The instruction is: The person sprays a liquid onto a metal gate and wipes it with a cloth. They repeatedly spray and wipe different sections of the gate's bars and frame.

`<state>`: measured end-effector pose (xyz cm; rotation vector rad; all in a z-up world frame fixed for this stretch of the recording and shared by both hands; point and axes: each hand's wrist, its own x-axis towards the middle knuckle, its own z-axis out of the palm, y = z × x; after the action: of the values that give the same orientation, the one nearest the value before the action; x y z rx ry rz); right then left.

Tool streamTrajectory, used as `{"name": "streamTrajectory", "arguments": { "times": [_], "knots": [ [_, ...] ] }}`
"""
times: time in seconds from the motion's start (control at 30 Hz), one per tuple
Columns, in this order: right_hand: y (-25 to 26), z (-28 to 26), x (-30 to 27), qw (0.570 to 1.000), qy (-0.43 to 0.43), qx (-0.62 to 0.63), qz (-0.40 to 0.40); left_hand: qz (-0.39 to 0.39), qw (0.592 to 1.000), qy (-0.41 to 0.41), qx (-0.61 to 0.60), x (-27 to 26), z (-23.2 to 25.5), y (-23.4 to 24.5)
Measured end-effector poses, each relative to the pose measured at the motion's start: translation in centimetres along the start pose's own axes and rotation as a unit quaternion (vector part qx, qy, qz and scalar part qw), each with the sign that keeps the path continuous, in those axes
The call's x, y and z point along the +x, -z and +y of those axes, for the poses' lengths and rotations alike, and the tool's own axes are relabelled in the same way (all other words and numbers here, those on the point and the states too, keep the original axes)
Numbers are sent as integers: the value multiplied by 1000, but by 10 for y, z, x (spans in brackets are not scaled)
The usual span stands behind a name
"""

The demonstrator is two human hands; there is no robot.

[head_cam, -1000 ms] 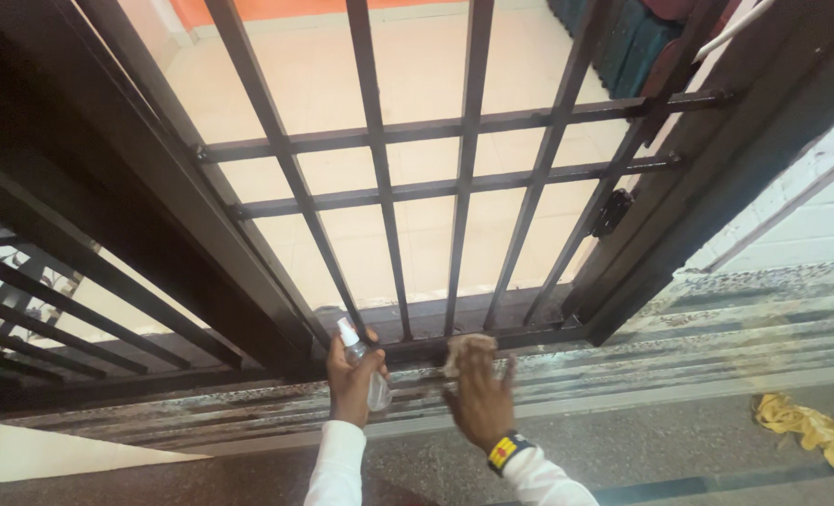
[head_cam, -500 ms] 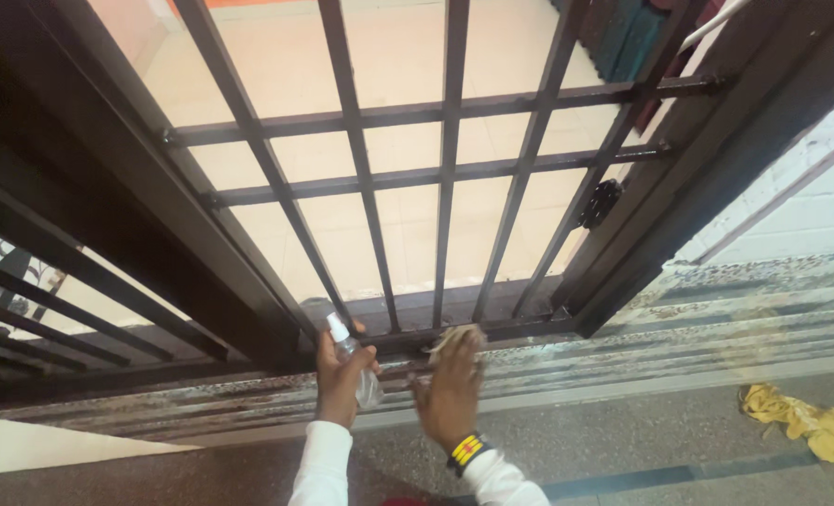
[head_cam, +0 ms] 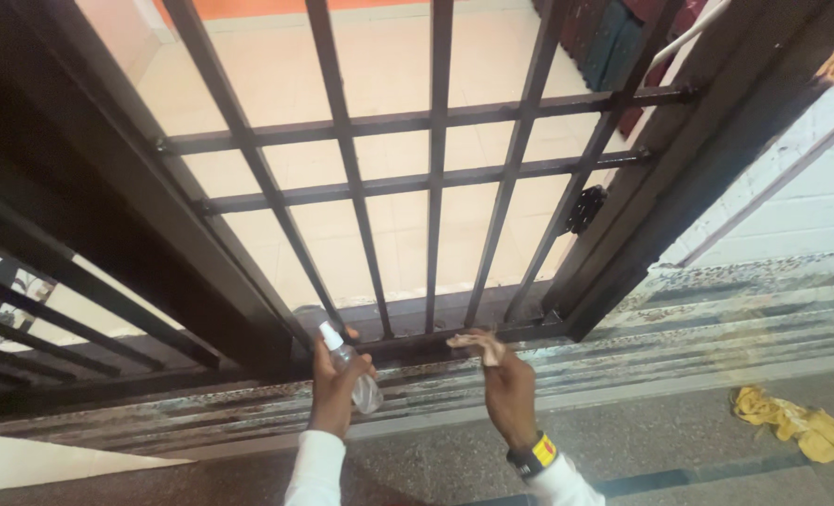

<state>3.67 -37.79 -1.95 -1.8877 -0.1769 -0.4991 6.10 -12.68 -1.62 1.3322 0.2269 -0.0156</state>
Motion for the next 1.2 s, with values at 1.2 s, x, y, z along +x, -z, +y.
{"name": "streamTrajectory", "arguments": {
  "times": [1.2],
  "knots": [
    [-2,-5,48,918,-58,-379,-104,30,996,-81,14,21,-24,7]
  ]
}}
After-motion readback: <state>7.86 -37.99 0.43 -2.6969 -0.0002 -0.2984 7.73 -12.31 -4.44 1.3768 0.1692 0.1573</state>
